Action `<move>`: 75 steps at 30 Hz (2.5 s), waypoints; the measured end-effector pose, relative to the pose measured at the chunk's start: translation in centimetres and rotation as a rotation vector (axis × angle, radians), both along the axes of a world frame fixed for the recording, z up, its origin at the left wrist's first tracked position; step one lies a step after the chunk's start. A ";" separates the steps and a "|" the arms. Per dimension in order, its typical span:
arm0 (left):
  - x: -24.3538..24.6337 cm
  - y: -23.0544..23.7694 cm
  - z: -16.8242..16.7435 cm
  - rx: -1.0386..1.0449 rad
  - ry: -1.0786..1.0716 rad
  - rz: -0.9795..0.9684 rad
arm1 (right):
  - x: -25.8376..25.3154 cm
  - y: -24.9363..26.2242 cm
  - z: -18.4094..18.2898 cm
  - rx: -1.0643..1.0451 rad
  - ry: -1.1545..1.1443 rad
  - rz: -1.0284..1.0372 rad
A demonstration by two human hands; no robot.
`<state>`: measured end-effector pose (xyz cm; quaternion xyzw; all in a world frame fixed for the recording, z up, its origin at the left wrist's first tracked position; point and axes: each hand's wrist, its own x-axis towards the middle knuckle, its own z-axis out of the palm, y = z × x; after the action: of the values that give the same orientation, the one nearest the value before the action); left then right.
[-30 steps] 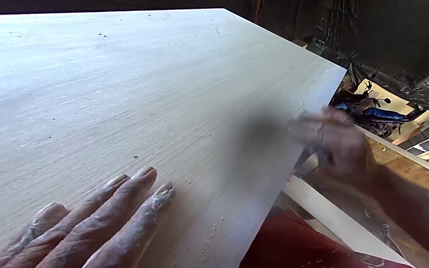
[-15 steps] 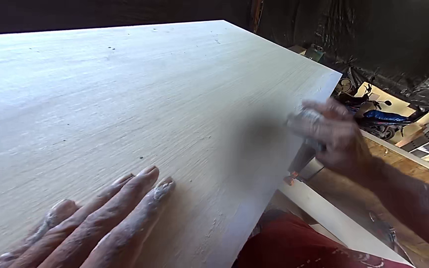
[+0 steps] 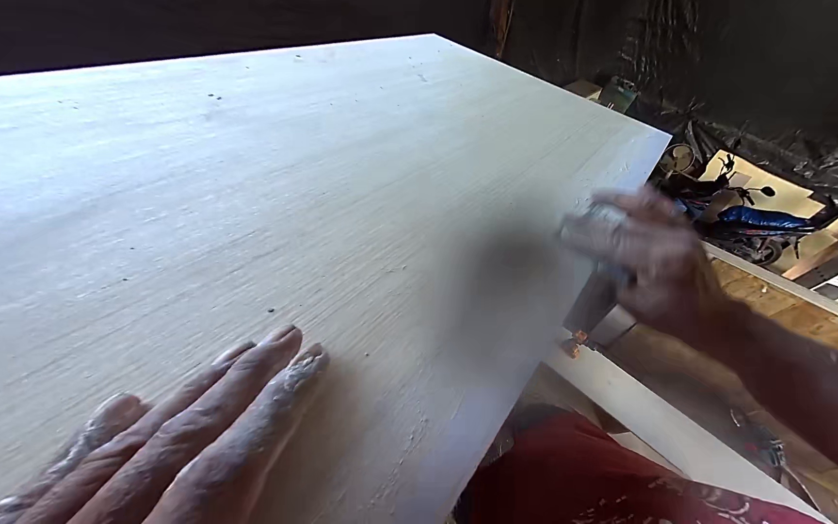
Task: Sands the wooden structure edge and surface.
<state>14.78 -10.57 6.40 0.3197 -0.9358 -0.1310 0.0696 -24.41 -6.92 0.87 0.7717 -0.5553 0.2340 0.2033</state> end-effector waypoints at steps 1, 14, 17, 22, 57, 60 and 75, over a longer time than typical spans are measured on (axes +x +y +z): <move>0.0 0.1 -0.1 0.002 0.001 0.014 | -0.7 -0.2 0.2 0.013 0.004 -0.068; -0.4 0.7 0.3 0.034 0.043 0.043 | 2.0 1.3 -0.3 0.004 -0.066 0.046; -0.6 0.8 0.4 0.046 0.029 0.049 | 1.4 1.0 0.2 0.048 -0.047 -0.106; -0.5 0.6 0.3 0.038 0.038 0.038 | 1.7 1.0 0.1 0.044 -0.015 -0.043; 0.0 0.8 0.0 0.010 0.044 0.056 | 3.7 3.0 0.5 0.036 -0.080 0.032; -0.2 0.6 0.0 0.015 0.041 0.043 | 0.5 1.5 1.0 0.058 -0.055 -0.076; 0.9 0.1 -2.5 -0.071 0.080 0.035 | 0.1 0.5 0.6 0.010 0.083 -0.172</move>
<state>15.73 -10.50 3.91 0.3280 -0.9306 -0.1092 0.1209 -24.28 -6.46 1.51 0.7313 -0.6117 0.1807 0.2417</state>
